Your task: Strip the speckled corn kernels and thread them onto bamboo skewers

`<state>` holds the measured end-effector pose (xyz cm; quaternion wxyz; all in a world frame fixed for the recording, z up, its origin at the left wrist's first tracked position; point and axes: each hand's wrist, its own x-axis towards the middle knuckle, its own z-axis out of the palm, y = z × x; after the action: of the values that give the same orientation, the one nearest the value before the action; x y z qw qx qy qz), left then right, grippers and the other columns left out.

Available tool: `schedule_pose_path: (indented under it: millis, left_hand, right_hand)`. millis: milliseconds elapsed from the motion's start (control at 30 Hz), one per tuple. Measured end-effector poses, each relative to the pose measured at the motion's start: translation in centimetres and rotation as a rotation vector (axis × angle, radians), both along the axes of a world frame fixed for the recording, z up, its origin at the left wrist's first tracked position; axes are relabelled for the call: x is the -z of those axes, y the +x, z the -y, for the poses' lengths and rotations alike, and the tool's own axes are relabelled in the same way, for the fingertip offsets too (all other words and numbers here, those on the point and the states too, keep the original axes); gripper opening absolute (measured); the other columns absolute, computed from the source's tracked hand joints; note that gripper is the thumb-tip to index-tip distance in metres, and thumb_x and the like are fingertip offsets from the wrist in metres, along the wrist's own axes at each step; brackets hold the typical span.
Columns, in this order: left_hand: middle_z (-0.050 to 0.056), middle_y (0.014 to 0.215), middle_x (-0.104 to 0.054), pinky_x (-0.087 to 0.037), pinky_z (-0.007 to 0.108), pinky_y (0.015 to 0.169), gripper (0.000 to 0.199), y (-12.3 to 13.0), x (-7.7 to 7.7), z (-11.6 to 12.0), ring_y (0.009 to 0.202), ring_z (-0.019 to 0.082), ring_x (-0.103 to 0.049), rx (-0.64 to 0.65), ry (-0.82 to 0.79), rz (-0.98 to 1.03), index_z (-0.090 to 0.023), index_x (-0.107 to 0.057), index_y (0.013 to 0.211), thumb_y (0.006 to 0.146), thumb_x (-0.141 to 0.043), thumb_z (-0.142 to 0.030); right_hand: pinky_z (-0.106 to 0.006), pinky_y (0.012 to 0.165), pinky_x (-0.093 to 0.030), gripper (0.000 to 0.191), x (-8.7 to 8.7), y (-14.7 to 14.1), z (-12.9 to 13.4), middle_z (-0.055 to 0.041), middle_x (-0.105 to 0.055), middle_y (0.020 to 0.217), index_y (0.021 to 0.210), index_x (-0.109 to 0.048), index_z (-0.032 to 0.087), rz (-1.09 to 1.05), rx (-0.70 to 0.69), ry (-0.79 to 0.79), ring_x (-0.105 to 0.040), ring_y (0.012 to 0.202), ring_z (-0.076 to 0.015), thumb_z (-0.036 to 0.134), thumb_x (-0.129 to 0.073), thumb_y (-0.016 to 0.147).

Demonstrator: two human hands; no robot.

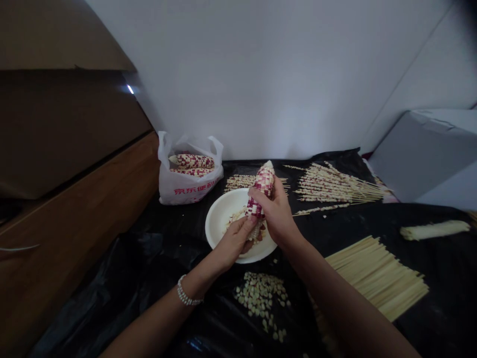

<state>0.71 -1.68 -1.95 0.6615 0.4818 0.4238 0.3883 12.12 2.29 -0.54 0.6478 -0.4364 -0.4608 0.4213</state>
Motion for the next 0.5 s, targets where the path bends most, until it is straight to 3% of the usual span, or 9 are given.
schedule_pose_path:
  millis: [233,367,500]
  left_hand:
    - [0.002,0.066,-0.053,-0.014,0.024,0.044,0.045,-0.4,0.2,-0.4,0.047,0.007,-0.030,0.060,0.028,-0.046,-0.013,-0.060,0.080,0.089,-0.046,-0.054]
    - [0.002,0.065,-0.052,-0.019,0.024,0.045,0.046,-0.8,1.0,-0.4,0.049,0.009,-0.033,0.066,0.084,-0.116,-0.013,-0.060,0.073,0.092,-0.036,-0.048]
    - [0.000,0.059,-0.047,-0.020,0.024,0.046,0.039,-1.3,2.0,-0.4,0.051,0.010,-0.032,0.073,0.072,-0.093,-0.016,-0.059,0.071,0.089,-0.041,-0.045]
  right_hand:
    - [-0.051,0.100,-0.044,0.066,0.2,-0.1,0.0,-0.0069,-0.059,0.131,0.139,-0.045,0.030,0.036,-0.012,0.003,-0.055,0.117,-0.0311,0.039,-0.068,0.078]
    - [-0.051,0.107,-0.038,0.071,0.1,-0.4,0.2,-0.0080,-0.051,0.143,0.144,-0.040,0.029,0.106,-0.037,0.043,-0.048,0.128,-0.0313,0.038,-0.067,0.079]
    - [-0.048,0.111,-0.034,0.076,-0.3,-0.8,0.6,-0.0104,-0.049,0.145,0.145,-0.039,0.025,0.179,-0.027,0.078,-0.047,0.131,-0.0295,0.032,-0.070,0.076]
